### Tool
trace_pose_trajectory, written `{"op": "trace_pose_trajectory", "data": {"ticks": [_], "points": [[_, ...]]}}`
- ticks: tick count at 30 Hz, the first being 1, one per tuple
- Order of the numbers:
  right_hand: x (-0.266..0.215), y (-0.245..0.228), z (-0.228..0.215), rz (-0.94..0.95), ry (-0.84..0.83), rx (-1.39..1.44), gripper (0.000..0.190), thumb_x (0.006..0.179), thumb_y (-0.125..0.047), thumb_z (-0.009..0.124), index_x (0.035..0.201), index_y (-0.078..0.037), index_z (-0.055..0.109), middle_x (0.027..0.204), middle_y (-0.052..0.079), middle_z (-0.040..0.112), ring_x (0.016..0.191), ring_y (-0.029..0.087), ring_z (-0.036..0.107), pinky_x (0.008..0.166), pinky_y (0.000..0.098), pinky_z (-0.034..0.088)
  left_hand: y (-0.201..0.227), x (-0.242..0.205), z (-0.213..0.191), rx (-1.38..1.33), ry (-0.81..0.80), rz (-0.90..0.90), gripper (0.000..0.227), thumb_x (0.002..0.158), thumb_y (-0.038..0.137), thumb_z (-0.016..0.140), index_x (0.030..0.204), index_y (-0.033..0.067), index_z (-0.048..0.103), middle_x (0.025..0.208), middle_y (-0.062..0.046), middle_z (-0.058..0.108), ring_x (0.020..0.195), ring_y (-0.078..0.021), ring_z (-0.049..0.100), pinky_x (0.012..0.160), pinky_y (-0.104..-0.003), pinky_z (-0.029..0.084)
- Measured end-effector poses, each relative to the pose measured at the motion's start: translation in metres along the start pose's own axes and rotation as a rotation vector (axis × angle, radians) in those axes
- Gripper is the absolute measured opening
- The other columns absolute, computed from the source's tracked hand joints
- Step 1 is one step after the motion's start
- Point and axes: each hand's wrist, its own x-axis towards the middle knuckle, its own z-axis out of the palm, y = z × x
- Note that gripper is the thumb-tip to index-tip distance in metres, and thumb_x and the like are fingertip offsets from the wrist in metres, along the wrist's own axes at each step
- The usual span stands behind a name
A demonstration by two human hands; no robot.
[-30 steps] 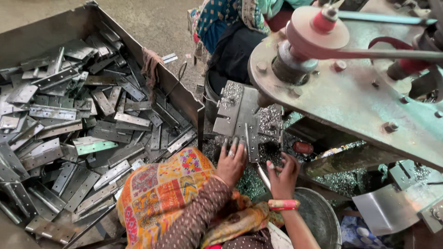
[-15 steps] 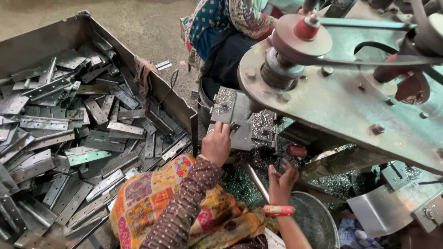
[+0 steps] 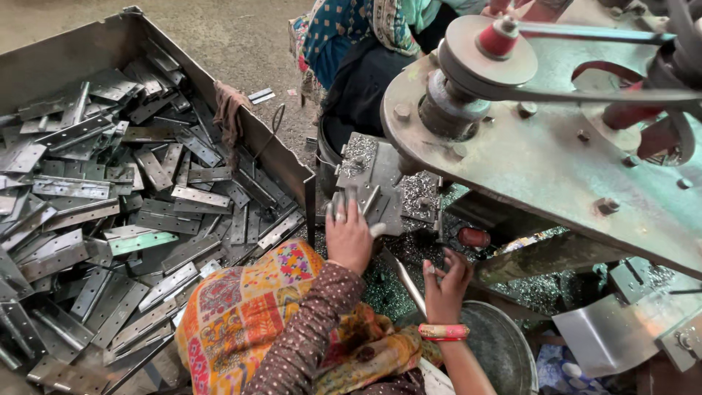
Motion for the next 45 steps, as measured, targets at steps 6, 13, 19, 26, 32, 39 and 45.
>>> {"op": "trace_pose_trajectory", "data": {"ticks": [6,13,19,26,32,39,45], "points": [[0.004,-0.009,-0.001,-0.067,-0.054,-0.111,0.051,0.09,-0.022,0.075,0.133,-0.007,0.053,0.141,0.016,0.038,0.122,0.028,0.055,0.094,0.0381,0.056,0.018,-0.014,-0.014,-0.171,-0.01,0.063,0.058,0.104,0.046,0.034,0.129,0.0023,0.061,0.152,-0.014,0.048,0.149,-0.0331,0.031,0.121,-0.055,0.018],[-0.007,0.013,0.005,-0.206,-0.213,-0.539,0.061,0.075,-0.034,0.087,0.121,-0.006,0.059,0.134,0.019,0.047,0.123,0.039,0.051,0.102,0.0502,0.045,0.017,0.022,0.01,-0.15,0.109,0.062,0.038,0.097,0.023,0.043,0.12,0.0073,0.068,0.147,-0.013,0.053,0.143,-0.0318,0.04,0.116,-0.054,0.028],[-0.062,0.072,0.025,-0.224,-0.47,-0.568,0.067,0.074,-0.031,0.084,0.126,-0.001,0.055,0.126,0.022,0.057,0.114,0.04,0.058,0.097,0.045,0.051,0.009,0.017,0.009,-0.245,0.085,0.066,0.038,0.101,0.024,0.044,0.125,0.0033,0.067,0.147,-0.014,0.054,0.143,-0.0296,0.042,0.118,-0.054,0.03],[-0.022,0.062,0.023,0.258,-0.878,-0.659,0.063,0.082,-0.034,0.082,0.119,-0.001,0.044,0.096,0.025,0.07,0.091,0.043,0.07,0.081,0.0511,0.056,0.007,0.011,0.006,-0.145,0.09,0.125,0.04,0.097,0.019,0.049,0.131,0.0027,0.064,0.147,-0.015,0.053,0.142,-0.0301,0.044,0.116,-0.053,0.032],[0.009,0.03,0.02,0.1,-0.826,-0.728,0.056,0.083,-0.042,0.078,0.112,-0.003,0.05,0.09,0.024,0.071,0.086,0.043,0.071,0.075,0.052,0.056,0.015,0.035,0.02,-0.087,0.034,0.112,0.043,0.095,0.019,0.05,0.133,0.0023,0.062,0.15,-0.017,0.049,0.139,-0.0322,0.046,0.116,-0.053,0.031],[-0.063,0.091,0.025,0.064,-0.602,-0.616,0.042,0.088,-0.037,0.075,0.106,-0.005,0.054,0.082,0.025,0.072,0.08,0.046,0.07,0.071,0.0539,0.055,0.012,0.032,0.028,-0.127,0.085,0.094,0.04,0.098,0.018,0.05,0.132,0.0004,0.063,0.15,-0.017,0.052,0.14,-0.0333,0.047,0.118,-0.052,0.032],[-0.029,0.066,0.022,0.153,-0.82,-0.685,0.062,0.08,-0.042,0.079,0.115,-0.002,0.045,0.085,0.025,0.071,0.081,0.045,0.07,0.072,0.0531,0.056,0.012,0.013,0.015,-0.139,0.09,0.139,0.038,0.1,0.026,0.051,0.124,0.0005,0.067,0.147,-0.019,0.053,0.143,-0.0363,0.044,0.115,-0.053,0.032]]}}
